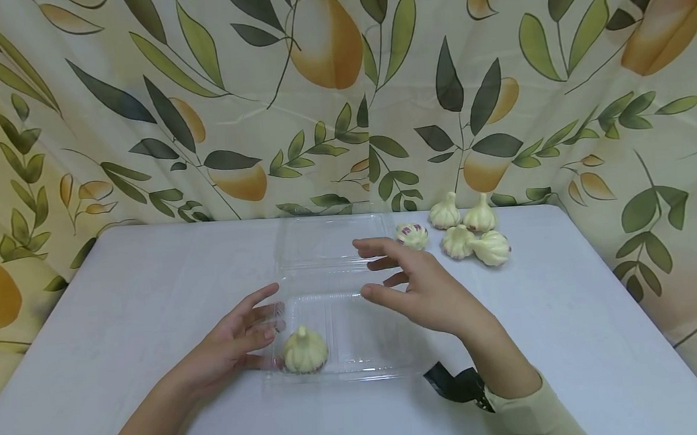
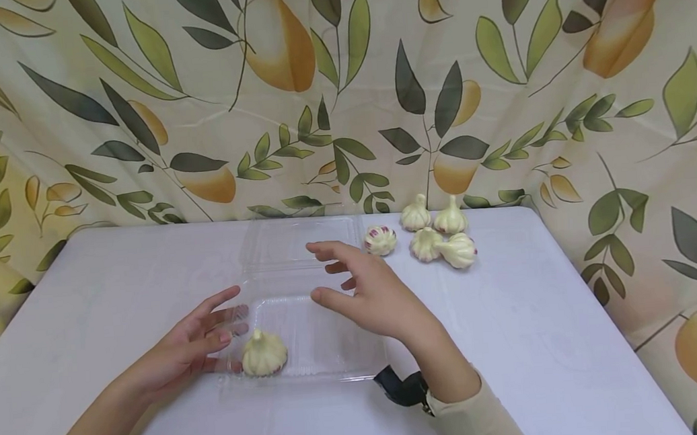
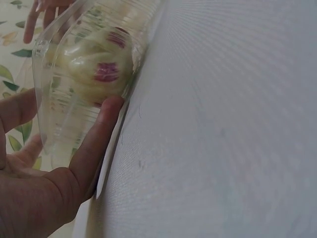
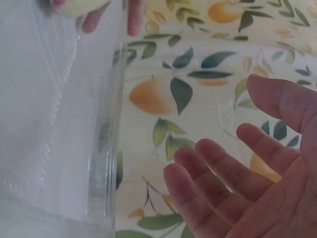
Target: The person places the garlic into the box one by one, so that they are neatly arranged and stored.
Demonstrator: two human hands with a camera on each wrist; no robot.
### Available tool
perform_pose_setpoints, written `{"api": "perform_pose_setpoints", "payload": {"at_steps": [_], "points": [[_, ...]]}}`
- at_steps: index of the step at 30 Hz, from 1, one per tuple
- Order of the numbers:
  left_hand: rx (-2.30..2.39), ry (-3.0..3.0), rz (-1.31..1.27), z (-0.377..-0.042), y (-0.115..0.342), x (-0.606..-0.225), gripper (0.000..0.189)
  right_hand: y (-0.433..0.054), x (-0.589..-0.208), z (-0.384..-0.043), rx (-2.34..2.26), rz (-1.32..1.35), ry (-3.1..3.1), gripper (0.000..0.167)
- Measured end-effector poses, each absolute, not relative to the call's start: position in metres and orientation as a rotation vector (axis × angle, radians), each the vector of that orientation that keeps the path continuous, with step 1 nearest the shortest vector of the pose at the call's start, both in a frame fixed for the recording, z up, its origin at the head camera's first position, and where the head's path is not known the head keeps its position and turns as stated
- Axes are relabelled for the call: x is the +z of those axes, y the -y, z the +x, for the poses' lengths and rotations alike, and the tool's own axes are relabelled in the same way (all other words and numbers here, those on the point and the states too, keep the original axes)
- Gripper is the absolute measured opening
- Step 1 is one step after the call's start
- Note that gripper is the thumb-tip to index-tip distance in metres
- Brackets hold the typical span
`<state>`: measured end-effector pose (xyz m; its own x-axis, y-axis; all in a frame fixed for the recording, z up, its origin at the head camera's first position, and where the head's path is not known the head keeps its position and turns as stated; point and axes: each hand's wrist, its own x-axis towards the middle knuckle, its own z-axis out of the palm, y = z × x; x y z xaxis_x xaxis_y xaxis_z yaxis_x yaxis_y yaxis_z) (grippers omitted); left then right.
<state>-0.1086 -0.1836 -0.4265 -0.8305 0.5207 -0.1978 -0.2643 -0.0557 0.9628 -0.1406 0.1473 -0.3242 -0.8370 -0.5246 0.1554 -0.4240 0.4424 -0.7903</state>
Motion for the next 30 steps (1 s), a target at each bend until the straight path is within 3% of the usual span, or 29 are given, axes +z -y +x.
{"api": "perform_pose_setpoints", "payload": {"at_steps": [30], "points": [[1.92, -1.72, 0.259, -0.109, 0.184, -0.427, 0.072, -0.189, -0.333, -0.173, -1.437, -0.561, -2.724, 0.057]]}}
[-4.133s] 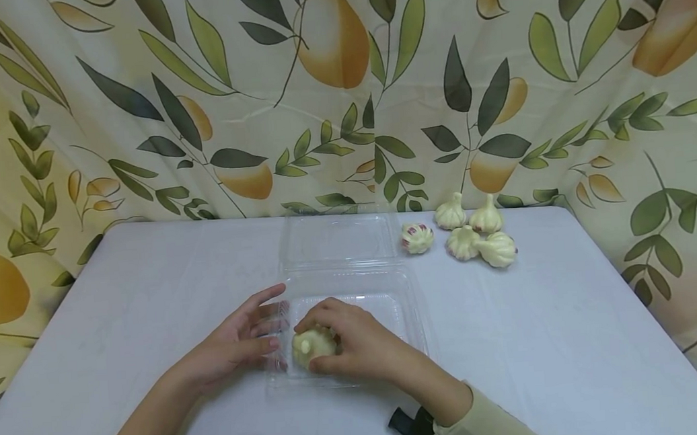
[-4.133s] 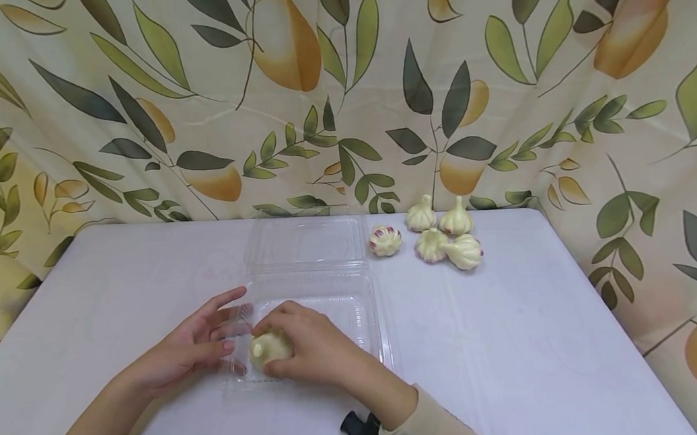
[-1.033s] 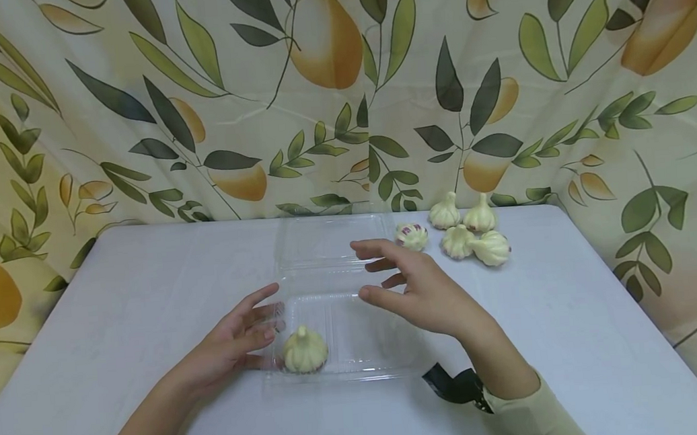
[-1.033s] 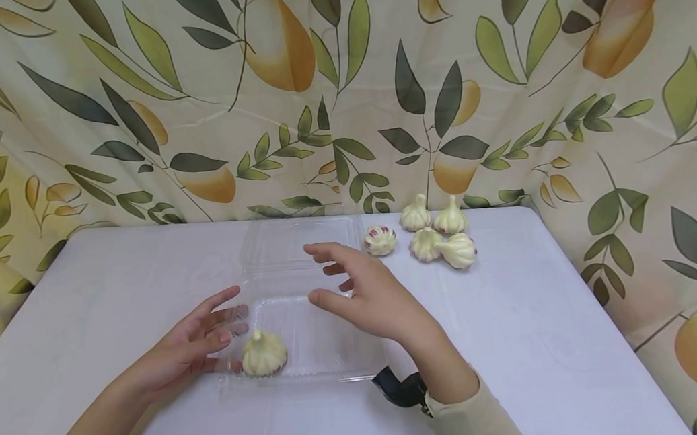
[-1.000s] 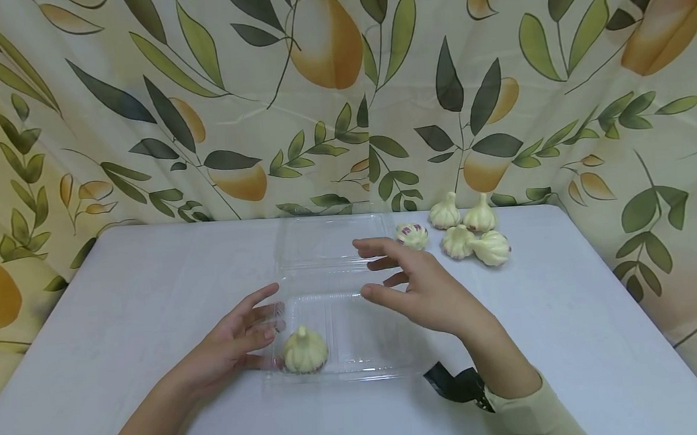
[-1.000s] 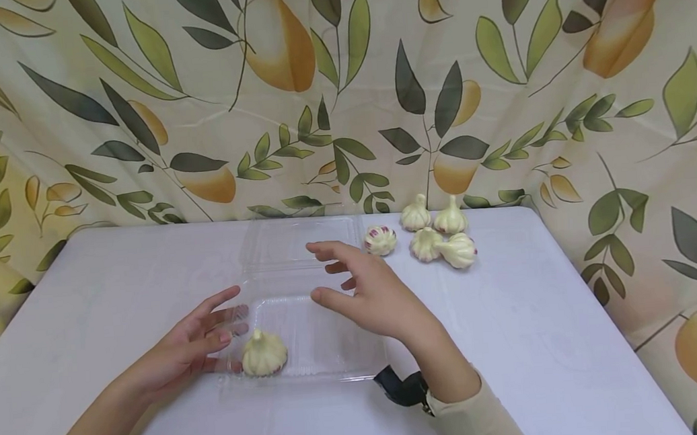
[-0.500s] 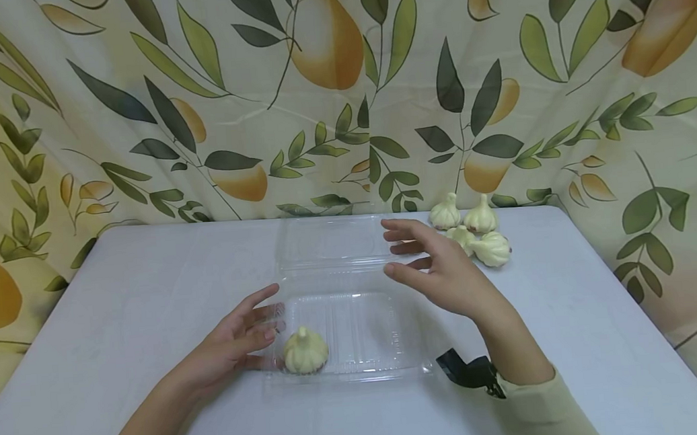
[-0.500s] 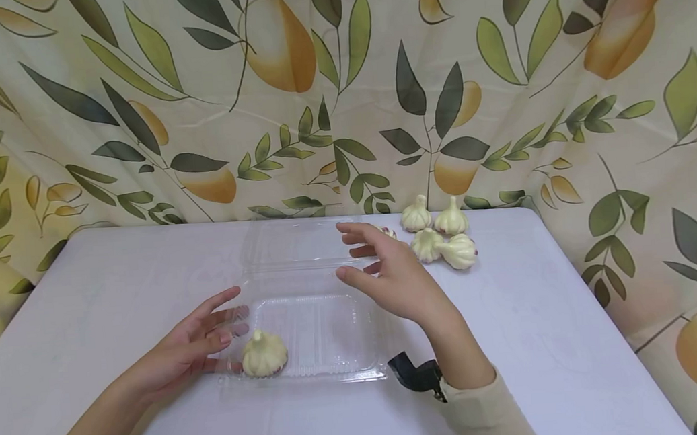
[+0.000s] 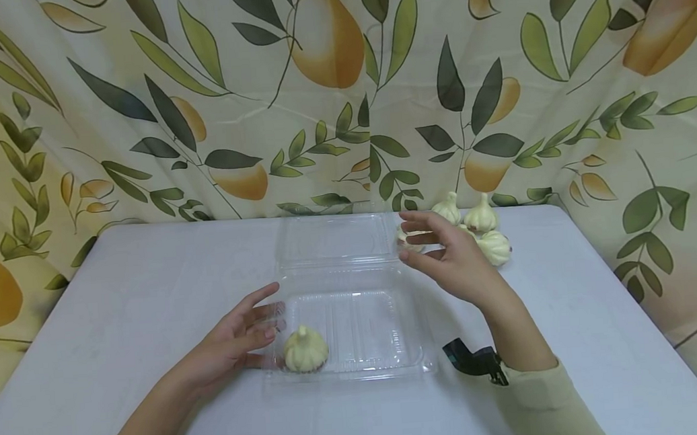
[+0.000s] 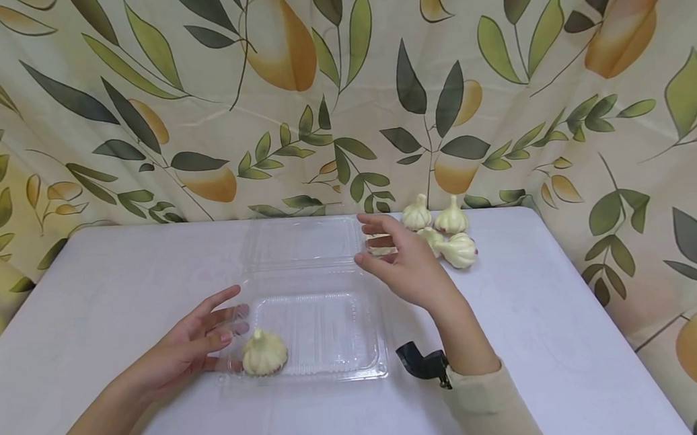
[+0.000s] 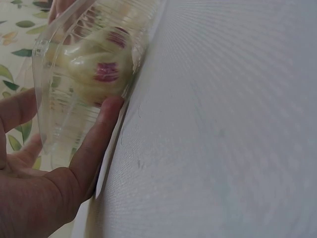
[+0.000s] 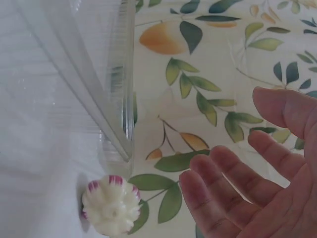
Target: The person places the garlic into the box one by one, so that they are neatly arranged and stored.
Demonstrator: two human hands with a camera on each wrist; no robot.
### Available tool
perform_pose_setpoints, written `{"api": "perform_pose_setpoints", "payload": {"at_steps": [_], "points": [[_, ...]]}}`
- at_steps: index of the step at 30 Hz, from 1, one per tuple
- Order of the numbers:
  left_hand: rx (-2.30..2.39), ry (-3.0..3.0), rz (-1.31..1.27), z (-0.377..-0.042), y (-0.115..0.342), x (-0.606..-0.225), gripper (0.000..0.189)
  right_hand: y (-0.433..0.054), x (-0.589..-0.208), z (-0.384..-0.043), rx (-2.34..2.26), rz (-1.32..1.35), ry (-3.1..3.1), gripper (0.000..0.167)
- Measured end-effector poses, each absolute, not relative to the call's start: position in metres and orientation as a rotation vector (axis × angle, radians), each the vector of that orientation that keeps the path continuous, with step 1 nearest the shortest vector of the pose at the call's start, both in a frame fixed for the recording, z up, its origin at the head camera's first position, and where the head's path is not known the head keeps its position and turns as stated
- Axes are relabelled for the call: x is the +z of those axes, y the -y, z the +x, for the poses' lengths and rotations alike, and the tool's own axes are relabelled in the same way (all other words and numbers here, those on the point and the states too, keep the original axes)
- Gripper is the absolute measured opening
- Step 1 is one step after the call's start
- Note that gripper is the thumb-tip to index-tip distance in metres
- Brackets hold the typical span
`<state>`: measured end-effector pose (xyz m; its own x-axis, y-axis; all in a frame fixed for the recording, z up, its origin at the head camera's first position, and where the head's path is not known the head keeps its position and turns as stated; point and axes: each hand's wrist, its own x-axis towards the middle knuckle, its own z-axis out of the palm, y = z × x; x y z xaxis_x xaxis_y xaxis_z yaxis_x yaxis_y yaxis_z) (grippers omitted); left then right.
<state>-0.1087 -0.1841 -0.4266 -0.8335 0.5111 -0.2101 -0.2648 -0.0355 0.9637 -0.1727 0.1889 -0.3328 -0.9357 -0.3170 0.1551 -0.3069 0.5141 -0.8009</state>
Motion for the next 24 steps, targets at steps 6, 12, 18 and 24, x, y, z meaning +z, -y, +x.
{"api": "perform_pose_setpoints", "payload": {"at_steps": [6, 12, 18, 24], "points": [[1.922, -1.713, 0.256, -0.108, 0.184, -0.426, 0.073, -0.192, -0.337, -0.178, -1.449, -0.495, -2.746, 0.059], [1.919, -1.714, 0.258, -0.108, 0.185, -0.426, 0.073, -0.197, -0.342, -0.183, -1.473, -0.473, -2.781, 0.058], [1.922, -1.708, 0.265, -0.109, 0.185, -0.426, 0.073, -0.203, -0.348, -0.187, -1.538, -0.449, -2.785, 0.052], [1.922, -1.708, 0.259, -0.109, 0.185, -0.426, 0.073, -0.206, -0.355, -0.193, -1.595, -0.386, -2.782, 0.049]]}}
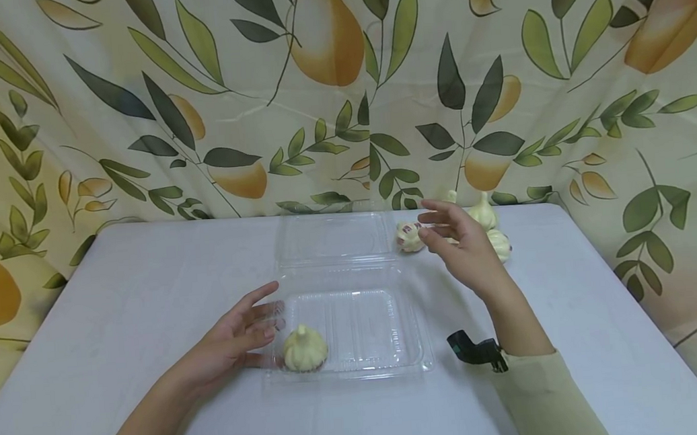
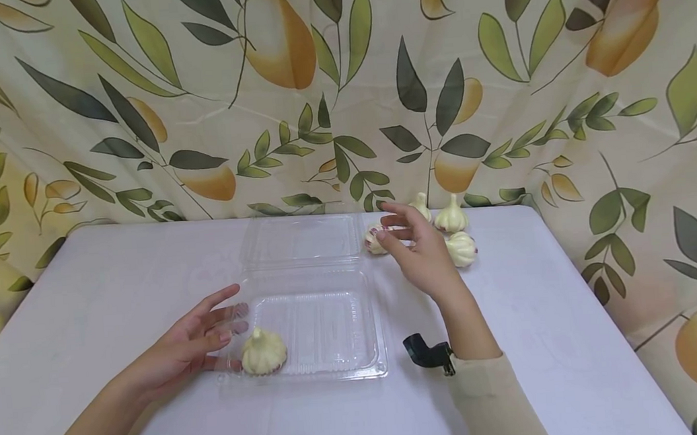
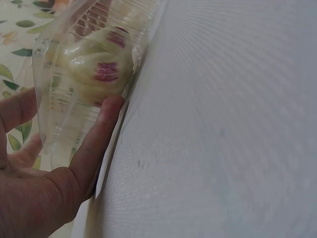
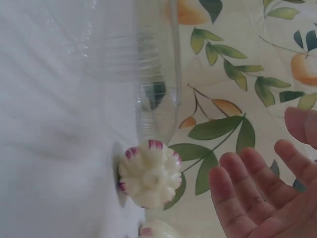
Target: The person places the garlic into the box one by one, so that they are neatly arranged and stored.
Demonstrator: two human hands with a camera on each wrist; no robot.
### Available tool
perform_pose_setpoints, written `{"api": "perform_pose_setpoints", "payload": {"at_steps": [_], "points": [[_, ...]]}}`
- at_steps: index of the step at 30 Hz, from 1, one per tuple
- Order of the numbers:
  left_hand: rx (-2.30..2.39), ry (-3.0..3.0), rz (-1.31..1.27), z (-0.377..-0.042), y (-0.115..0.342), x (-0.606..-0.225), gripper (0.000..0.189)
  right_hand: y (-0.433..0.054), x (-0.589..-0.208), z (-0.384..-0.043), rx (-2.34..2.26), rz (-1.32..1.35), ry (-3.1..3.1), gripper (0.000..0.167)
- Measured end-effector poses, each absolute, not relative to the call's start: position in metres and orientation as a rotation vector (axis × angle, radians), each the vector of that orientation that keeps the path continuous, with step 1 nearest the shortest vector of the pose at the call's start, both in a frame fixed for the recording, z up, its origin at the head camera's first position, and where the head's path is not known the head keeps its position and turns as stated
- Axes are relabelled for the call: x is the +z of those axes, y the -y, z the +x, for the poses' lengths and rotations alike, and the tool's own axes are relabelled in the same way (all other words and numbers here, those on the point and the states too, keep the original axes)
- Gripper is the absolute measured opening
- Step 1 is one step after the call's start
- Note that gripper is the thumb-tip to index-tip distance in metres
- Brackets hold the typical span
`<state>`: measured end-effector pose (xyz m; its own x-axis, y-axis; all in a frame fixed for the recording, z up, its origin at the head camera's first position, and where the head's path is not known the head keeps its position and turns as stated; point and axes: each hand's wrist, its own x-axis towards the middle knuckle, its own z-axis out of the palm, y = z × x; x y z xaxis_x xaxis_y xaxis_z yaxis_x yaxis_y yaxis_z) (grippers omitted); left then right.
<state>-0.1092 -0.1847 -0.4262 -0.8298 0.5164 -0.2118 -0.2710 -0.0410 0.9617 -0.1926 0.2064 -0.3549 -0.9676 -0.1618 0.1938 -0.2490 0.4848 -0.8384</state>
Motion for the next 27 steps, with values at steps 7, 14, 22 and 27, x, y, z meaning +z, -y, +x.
{"api": "perform_pose_setpoints", "payload": {"at_steps": [7, 14, 22, 27], "points": [[1.926, -1.706, 0.264, -0.11, 0.185, -0.427, 0.073, -0.206, -0.367, -0.199, 1.698, 0.339, 2.531, 0.046], [1.918, -1.716, 0.261, -0.11, 0.186, -0.428, 0.073, -0.205, -0.381, -0.205, 1.737, 0.321, 2.507, 0.044], [1.918, -1.716, 0.246, -0.11, 0.185, -0.426, 0.073, -0.205, -0.396, -0.209, 1.625, 0.204, 2.515, 0.047], [1.915, -1.716, 0.244, -0.11, 0.185, -0.427, 0.074, -0.208, -0.405, -0.213, 1.535, 0.292, 2.583, 0.051]]}}
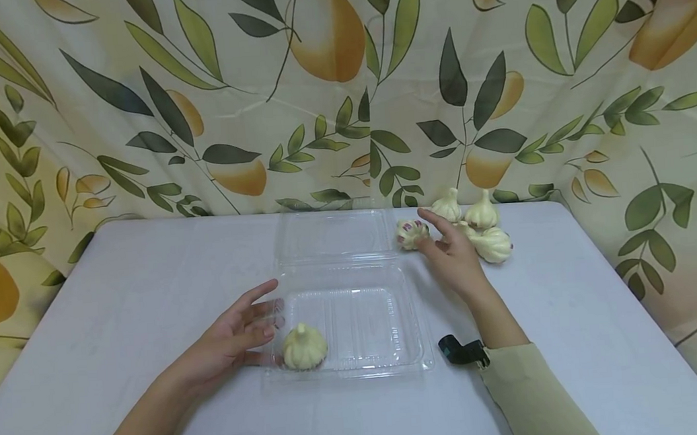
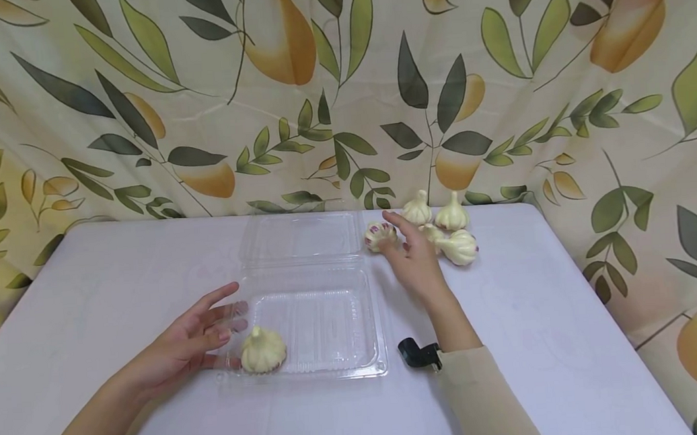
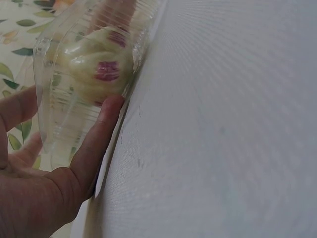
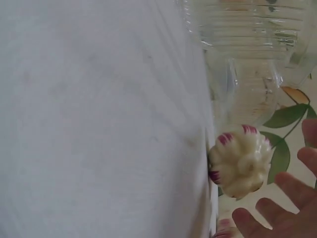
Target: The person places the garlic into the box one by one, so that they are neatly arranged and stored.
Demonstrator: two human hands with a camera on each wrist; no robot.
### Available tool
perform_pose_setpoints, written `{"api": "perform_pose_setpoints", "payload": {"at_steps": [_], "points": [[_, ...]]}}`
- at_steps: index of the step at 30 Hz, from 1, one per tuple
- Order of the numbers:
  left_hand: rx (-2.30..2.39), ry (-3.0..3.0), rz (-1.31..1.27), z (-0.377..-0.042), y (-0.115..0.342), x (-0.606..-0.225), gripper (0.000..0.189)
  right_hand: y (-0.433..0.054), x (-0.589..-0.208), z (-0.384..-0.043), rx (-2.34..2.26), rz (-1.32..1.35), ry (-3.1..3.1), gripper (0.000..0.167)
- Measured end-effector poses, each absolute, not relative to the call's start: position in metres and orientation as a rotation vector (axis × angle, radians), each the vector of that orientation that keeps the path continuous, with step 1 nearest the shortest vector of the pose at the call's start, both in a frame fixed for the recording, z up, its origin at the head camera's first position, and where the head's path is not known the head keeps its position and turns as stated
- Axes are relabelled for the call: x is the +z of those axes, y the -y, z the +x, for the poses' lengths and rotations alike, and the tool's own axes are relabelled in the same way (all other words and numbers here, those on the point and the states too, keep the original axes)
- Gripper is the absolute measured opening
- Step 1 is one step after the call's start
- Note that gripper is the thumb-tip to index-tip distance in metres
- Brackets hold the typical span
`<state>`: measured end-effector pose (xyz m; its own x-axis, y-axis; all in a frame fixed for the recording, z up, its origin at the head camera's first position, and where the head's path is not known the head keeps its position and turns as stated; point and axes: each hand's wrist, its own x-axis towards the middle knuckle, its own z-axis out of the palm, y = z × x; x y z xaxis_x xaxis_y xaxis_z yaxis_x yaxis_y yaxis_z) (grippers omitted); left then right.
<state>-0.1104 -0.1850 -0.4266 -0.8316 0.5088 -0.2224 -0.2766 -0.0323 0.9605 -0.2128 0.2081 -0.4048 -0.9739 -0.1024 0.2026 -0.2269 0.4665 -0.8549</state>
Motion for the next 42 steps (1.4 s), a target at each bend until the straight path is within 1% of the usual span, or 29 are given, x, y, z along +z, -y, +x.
{"api": "perform_pose_setpoints", "payload": {"at_steps": [3, 7, 10, 17, 25, 32, 38, 42], "points": [[1.911, -1.722, 0.249, -0.111, 0.185, -0.426, 0.074, -0.209, -0.407, -0.214, 1.488, 0.378, 2.616, 0.053], [1.911, -1.723, 0.249, -0.111, 0.185, -0.425, 0.074, -0.21, -0.409, -0.214, 1.278, 0.47, 2.733, 0.054], [1.909, -1.725, 0.246, -0.111, 0.185, -0.425, 0.075, -0.21, -0.407, -0.214, 1.091, 0.491, 2.818, 0.053], [1.905, -1.731, 0.245, -0.111, 0.184, -0.424, 0.074, -0.21, -0.402, -0.211, 1.001, 0.417, 2.925, 0.055], [1.898, -1.736, 0.244, -0.11, 0.184, -0.424, 0.074, -0.212, -0.4, -0.211, 1.015, 0.354, 2.921, 0.041], [1.905, -1.731, 0.247, -0.111, 0.184, -0.424, 0.074, -0.214, -0.396, -0.209, 1.118, 0.225, 2.99, 0.043], [1.916, -1.715, 0.24, -0.11, 0.184, -0.424, 0.075, -0.213, -0.397, -0.208, 1.073, 0.152, 2.956, 0.033], [1.916, -1.715, 0.247, -0.11, 0.184, -0.426, 0.075, -0.214, -0.397, -0.208, 1.064, 0.137, 2.918, 0.032]]}}
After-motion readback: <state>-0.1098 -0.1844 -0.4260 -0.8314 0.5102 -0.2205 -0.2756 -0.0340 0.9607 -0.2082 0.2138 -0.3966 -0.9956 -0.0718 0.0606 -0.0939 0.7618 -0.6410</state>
